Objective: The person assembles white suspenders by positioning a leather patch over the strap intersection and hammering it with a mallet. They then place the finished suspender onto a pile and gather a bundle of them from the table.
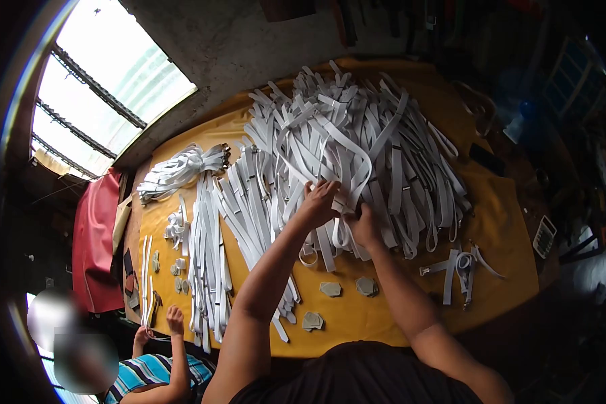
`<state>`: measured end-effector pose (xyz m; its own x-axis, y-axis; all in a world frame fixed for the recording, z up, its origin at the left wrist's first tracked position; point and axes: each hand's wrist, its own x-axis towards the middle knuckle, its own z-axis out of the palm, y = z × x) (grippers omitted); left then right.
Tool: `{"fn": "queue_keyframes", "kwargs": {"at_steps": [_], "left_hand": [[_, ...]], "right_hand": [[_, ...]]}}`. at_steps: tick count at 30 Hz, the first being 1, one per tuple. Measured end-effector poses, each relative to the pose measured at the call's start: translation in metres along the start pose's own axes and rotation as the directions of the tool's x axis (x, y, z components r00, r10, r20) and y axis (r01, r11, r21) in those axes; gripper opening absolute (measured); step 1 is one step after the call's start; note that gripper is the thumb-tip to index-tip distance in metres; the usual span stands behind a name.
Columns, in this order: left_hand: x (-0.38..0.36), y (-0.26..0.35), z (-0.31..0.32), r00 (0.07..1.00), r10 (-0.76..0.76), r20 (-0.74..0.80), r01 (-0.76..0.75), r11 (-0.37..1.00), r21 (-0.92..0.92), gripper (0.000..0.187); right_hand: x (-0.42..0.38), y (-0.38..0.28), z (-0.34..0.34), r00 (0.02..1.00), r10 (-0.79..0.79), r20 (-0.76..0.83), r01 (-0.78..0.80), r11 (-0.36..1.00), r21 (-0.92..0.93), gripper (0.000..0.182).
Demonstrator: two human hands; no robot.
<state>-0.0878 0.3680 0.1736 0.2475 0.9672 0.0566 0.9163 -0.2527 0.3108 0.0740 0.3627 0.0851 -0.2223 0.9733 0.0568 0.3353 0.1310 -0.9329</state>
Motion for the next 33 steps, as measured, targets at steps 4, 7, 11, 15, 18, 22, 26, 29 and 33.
{"fn": "queue_keyframes", "kwargs": {"at_steps": [4, 7, 11, 15, 18, 22, 26, 29, 33], "left_hand": [[0.009, -0.004, -0.010, 0.999, 0.041, -0.009, -0.042, 0.994, -0.100, 0.084], [0.018, -0.003, -0.016, 0.986, 0.141, 0.085, -0.138, 0.989, -0.046, 0.086], [0.033, 0.020, -0.040, 0.939, 0.129, 0.320, -0.129, 0.991, -0.022, 0.092], [0.062, -0.003, -0.021, 0.984, 0.086, 0.158, -0.096, 0.994, 0.059, 0.069], [0.089, -0.010, -0.040, 0.978, 0.195, -0.078, -0.175, 0.962, 0.211, 0.052], [0.111, -0.039, -0.011, 0.979, 0.201, -0.033, -0.183, 0.939, 0.291, 0.051], [0.110, -0.039, 0.001, 0.988, 0.152, 0.001, -0.148, 0.961, 0.234, 0.053], [0.108, -0.034, 0.001, 0.996, 0.083, 0.031, -0.088, 0.963, 0.255, 0.053], [0.106, -0.033, -0.013, 0.989, 0.126, 0.076, -0.143, 0.949, 0.280, 0.061]], "right_hand": [[0.004, -0.006, 0.001, 0.997, -0.067, -0.027, 0.071, 0.987, 0.145, 0.037], [-0.001, -0.046, -0.017, 0.963, 0.180, 0.201, -0.267, 0.756, 0.598, 0.039], [0.024, -0.029, -0.012, 0.950, 0.177, 0.257, -0.273, 0.872, 0.407, 0.048], [0.045, -0.048, -0.021, 0.995, 0.046, 0.085, -0.052, 0.997, 0.062, 0.055], [0.060, -0.081, -0.032, 0.963, 0.191, 0.188, -0.240, 0.928, 0.286, 0.050], [0.066, -0.050, 0.000, 0.985, 0.151, 0.083, -0.160, 0.980, 0.114, 0.048], [0.043, -0.053, 0.002, 0.996, 0.093, -0.009, -0.092, 0.965, -0.247, 0.071], [0.039, -0.043, 0.010, 0.997, 0.068, -0.048, -0.080, 0.935, -0.347, 0.077], [0.041, -0.032, 0.035, 0.966, -0.011, -0.258, -0.132, 0.838, -0.529, 0.078]]}}
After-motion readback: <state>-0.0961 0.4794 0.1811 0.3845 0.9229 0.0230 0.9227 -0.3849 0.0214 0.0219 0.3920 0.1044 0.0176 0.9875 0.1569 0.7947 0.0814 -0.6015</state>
